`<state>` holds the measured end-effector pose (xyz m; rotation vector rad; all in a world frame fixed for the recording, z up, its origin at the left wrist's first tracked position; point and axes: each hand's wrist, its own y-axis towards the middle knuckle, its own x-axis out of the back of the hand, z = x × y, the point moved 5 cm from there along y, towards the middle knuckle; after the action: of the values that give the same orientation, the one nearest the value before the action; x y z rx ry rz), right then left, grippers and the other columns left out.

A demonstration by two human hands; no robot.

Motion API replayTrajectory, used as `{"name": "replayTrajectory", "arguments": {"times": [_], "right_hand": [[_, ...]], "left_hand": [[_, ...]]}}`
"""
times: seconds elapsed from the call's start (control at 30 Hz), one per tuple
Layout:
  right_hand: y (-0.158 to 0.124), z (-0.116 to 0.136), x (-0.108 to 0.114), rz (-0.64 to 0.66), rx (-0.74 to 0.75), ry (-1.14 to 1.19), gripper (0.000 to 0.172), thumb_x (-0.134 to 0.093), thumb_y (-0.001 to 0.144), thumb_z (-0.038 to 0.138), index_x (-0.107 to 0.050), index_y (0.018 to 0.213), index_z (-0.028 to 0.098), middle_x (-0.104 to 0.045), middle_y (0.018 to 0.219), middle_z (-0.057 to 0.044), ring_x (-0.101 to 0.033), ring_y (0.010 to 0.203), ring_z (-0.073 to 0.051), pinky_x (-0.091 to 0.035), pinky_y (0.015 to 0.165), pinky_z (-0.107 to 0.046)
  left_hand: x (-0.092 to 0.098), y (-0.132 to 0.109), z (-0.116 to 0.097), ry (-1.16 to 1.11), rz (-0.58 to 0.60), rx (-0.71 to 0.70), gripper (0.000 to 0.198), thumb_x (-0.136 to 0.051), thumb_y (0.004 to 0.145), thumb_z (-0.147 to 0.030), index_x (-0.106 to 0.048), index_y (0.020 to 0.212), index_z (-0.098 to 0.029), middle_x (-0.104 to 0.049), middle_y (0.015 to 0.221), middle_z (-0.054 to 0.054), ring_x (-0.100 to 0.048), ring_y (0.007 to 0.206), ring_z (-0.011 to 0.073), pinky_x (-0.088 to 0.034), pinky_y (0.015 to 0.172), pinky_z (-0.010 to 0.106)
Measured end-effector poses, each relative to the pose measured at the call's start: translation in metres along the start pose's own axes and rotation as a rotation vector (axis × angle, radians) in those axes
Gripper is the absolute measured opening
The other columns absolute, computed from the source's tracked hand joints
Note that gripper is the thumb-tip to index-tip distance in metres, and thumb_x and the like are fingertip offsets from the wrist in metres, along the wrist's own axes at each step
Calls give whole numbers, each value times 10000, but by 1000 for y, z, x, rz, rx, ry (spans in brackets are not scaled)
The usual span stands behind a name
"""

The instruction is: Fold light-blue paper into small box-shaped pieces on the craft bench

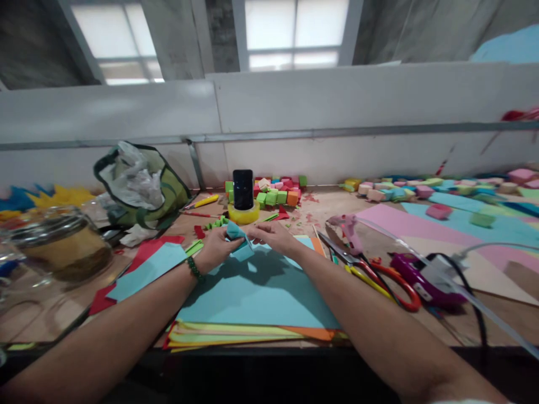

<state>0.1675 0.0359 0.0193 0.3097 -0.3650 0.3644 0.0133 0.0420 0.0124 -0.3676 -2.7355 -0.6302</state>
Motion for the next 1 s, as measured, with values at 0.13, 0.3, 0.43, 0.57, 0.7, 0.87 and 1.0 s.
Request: {"name": "replayTrajectory", "arguments": {"times": [0.13,0.3,0.43,0.57,0.7,0.87,1.0], "right_hand": [[-1,5,-4,-62,41,-59,255,-709,693,374,-691,777,134,-669,711,-24,-578,644,-133,-452,594,-242],[-2,9,-6,-124,104,-105,187,-738,650,328,-687,648,148,-661,655,-26,-563,610,-141,-437,582,-257],[-4,15,-6,-174,143,-97,203,-747,647,352,-681,629,162,-670,687,-34,-576,651,-157,-449,634,-278],[-5,18,1,-273,131,-51,299,-630,761,459,-652,718,164,-648,713,-37,-554,656,-146,-453,627,-275],[-3,17,9,-305,84,-56,316,-521,831,460,-619,766,167,-611,688,-20,-540,638,-130,-453,618,-262],[-2,13,-1,-153,58,-149,149,-652,695,286,-665,756,151,-636,685,-10,-540,612,-128,-417,560,-241],[-4,14,-5,-127,113,-194,214,-536,809,298,-693,853,160,-665,755,-21,-560,667,-132,-428,609,-244]], "left_hand": [[-4,-2,-3,18,52,-34,183,-652,663,-272,-581,570,-130,-561,603,-8,-500,626,123,-420,617,228],[-12,-3,1,48,121,-40,194,-642,675,-279,-591,563,-129,-537,576,-15,-477,594,115,-396,583,221],[-15,-4,1,70,134,-33,175,-635,663,-236,-575,535,-134,-520,549,-22,-458,566,105,-370,558,213],[-13,-4,-1,52,112,-30,96,-628,657,-194,-615,586,-132,-587,607,-3,-515,608,119,-421,619,228],[-6,-2,-2,19,59,-31,107,-623,679,-204,-622,599,-133,-613,612,8,-543,607,128,-450,628,239],[1,-1,-3,-4,-27,-73,156,-637,704,-267,-636,613,-140,-639,670,33,-568,679,152,-465,681,264],[5,0,1,-13,-88,-76,186,-636,706,-310,-670,696,-127,-664,757,71,-593,729,175,-477,686,277]]}}
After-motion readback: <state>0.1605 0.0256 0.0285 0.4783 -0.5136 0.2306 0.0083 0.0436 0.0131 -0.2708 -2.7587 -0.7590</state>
